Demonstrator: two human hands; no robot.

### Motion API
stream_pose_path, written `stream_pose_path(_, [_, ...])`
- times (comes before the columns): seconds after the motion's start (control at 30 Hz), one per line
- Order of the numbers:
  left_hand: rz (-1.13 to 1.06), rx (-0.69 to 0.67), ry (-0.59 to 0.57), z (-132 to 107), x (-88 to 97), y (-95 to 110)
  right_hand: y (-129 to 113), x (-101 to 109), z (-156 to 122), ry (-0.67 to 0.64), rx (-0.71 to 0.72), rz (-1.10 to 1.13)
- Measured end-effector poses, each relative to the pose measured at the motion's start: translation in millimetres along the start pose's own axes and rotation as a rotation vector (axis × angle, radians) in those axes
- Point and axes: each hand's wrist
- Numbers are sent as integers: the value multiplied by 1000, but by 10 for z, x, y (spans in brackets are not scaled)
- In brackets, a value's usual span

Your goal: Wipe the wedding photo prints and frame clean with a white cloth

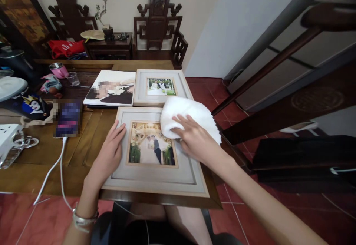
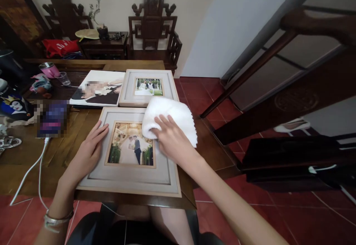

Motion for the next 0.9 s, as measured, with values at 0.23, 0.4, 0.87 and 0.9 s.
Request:
stream_pose_path(0.23, [15,-14,11,5,-7,5,-475,432,-593,-16,108,128])
stream_pose_path(0.4, [22,-26,12,5,-1,20,-620,751,-789,-159,30,291])
stream_pose_path(0.87, [-42,-75,45,-3,-28,-84,-319,-142,761,-137,196,114])
stream_pose_path(0.9, [-43,-73,44,-4,-28,-87,-319,-163,775,-156,181,117])
Point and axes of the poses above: each hand's wrist, its own z-axis towards the middle knuckle, its own x-axis out of the back of the hand, y = z × x, and after that the axes turned 15 degrees about y, right-handed
